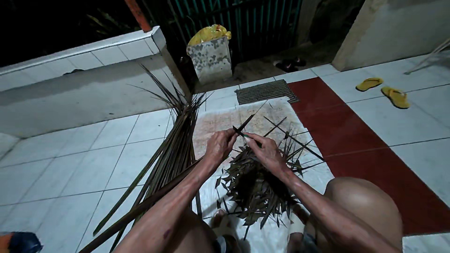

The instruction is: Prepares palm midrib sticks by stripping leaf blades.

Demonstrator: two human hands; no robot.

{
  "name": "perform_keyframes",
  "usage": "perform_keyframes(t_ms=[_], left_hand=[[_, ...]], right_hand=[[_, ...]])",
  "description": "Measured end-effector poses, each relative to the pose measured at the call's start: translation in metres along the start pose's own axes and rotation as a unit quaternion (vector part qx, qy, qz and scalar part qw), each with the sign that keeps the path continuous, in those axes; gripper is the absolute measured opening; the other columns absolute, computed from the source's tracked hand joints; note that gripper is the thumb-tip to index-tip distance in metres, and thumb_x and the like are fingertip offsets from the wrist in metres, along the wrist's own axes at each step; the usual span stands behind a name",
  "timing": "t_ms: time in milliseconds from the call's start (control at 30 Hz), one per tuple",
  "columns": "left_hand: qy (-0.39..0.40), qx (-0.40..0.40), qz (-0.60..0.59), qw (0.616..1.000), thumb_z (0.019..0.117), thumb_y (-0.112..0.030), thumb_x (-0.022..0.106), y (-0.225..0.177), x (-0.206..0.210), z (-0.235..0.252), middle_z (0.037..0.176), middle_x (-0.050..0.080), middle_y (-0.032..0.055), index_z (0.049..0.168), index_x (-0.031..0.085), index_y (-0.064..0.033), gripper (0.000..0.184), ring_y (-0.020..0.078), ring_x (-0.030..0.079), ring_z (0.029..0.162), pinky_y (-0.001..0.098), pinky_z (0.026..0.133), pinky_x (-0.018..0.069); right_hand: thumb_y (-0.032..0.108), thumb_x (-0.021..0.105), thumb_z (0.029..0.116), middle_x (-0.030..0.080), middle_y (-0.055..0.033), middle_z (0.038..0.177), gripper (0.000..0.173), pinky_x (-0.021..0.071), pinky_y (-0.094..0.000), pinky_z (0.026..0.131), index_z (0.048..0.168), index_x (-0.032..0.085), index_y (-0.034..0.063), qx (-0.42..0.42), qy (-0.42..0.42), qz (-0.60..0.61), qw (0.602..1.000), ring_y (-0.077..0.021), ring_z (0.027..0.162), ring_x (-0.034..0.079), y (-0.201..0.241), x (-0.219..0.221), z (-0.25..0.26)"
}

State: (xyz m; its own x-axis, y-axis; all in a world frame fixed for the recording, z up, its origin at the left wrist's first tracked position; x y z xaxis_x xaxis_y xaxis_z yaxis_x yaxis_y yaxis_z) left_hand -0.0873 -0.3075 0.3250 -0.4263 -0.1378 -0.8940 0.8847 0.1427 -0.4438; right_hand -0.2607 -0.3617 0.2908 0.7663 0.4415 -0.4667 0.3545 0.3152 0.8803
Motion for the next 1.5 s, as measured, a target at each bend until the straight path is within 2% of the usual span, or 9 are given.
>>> perform_keyframes(t_ms=[133,267,467,700,867,1033,1333,1433,1500], left_hand=[[-0.012,-0.008,0.041,0.999,0.1075,-0.032,0.052,-0.010,-0.002,-0.002,0.076,0.066,0.0097,0.100,0.071,-0.0113,0.029,0.0292,0.067,0.075,0.0531,0.069,0.0541],[-0.013,-0.019,0.075,0.997,0.1074,-0.032,0.053,-0.014,-0.005,-0.004,0.076,0.066,0.0098,0.099,0.070,-0.0126,0.027,0.0303,0.067,0.076,0.0533,0.067,0.0530],[-0.013,-0.033,0.107,0.994,0.1071,-0.029,0.053,-0.019,-0.005,-0.007,0.081,0.070,0.0113,0.103,0.072,-0.0130,0.025,0.0322,0.070,0.081,0.0538,0.071,0.0540],[-0.018,-0.031,0.094,0.995,0.1080,-0.032,0.051,-0.022,-0.004,-0.009,0.085,0.072,0.0094,0.112,0.073,-0.0178,0.026,0.0301,0.071,0.082,0.0533,0.072,0.0548],[-0.010,-0.031,0.111,0.993,0.1079,-0.030,0.052,-0.026,-0.002,-0.012,0.083,0.071,0.0093,0.112,0.073,-0.0174,0.025,0.0300,0.071,0.081,0.0525,0.070,0.0546],[-0.014,-0.022,0.113,0.993,0.1080,-0.032,0.051,-0.031,-0.004,-0.017,0.081,0.071,0.0086,0.113,0.074,-0.0197,0.026,0.0297,0.071,0.079,0.0515,0.068,0.0544],[0.001,-0.016,0.090,0.996,0.1078,-0.034,0.052,-0.029,-0.010,-0.025,0.083,0.072,0.0072,0.112,0.074,-0.0193,0.027,0.0274,0.070,0.079,0.0510,0.070,0.0548],[0.001,-0.016,0.100,0.995,0.1078,-0.032,0.052,-0.027,-0.013,-0.029,0.083,0.072,0.0074,0.113,0.074,-0.0195,0.026,0.0279,0.071,0.080,0.0511,0.070,0.0547],[-0.011,-0.014,0.114,0.993,0.1075,-0.031,0.053,-0.023,-0.015,-0.030,0.080,0.071,0.0076,0.110,0.074,-0.0194,0.025,0.0286,0.071,0.077,0.0510,0.067,0.0547]], right_hand=[[0.044,0.052,0.1060,0.074,-0.0023,0.097,0.035,0.0543,-0.0476,0.081,0.131,0.071,0.0308,0.009,-0.017,-0.009,1.000,-0.0176,0.086,0.068,0.003,0.001,0.003],[0.045,0.053,0.1059,0.074,-0.0021,0.093,0.034,0.0530,-0.0466,0.079,0.130,0.072,0.0316,0.026,-0.015,-0.013,0.999,-0.0177,0.083,0.067,0.006,0.001,0.005],[0.047,0.054,0.1051,0.075,-0.0028,0.097,0.034,0.0533,-0.0498,0.081,0.130,0.072,0.0327,0.059,-0.018,-0.029,0.998,-0.0210,0.089,0.069,0.007,0.003,0.005],[0.047,0.054,0.1052,0.075,-0.0017,0.098,0.035,0.0537,-0.0495,0.082,0.129,0.073,0.0303,0.056,-0.030,-0.016,0.998,-0.0201,0.089,0.069,0.003,0.002,0.006],[0.047,0.054,0.1054,0.075,-0.0026,0.098,0.034,0.0535,-0.0514,0.081,0.131,0.071,0.0329,0.065,-0.038,-0.038,0.996,-0.0223,0.089,0.069,0.001,0.004,0.008],[0.047,0.054,0.1051,0.074,-0.0062,0.092,0.035,0.0533,-0.0538,0.075,0.132,0.071,0.0312,0.071,-0.074,-0.046,0.994,-0.0257,0.082,0.068,-0.005,-0.001,0.012],[0.044,0.053,0.1063,0.074,-0.0099,0.100,0.035,0.0535,-0.0575,0.076,0.133,0.070,0.0280,0.064,-0.098,-0.035,0.992,-0.0300,0.085,0.069,-0.020,-0.015,0.019],[0.044,0.050,0.1075,0.071,-0.0155,0.095,0.038,0.0513,-0.0610,0.070,0.136,0.067,0.0246,0.085,-0.135,-0.035,0.987,-0.0357,0.079,0.066,-0.026,-0.031,0.018],[0.046,0.049,0.1075,0.067,-0.0145,0.083,0.040,0.0494,-0.0566,0.062,0.134,0.067,0.0233,0.072,-0.148,-0.029,0.986,-0.0325,0.067,0.060,-0.027,-0.037,0.015]])
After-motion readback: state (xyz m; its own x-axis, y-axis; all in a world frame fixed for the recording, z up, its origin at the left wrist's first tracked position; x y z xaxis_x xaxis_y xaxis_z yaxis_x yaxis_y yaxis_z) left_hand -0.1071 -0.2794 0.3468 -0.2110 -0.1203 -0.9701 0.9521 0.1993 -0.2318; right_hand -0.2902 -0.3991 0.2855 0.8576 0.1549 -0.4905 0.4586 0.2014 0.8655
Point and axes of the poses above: each hand's wrist, its own z-axis towards the middle knuckle, its own x-axis out of the palm, y = z × x, the point moved 5 cm from there along z, towards the middle knuckle
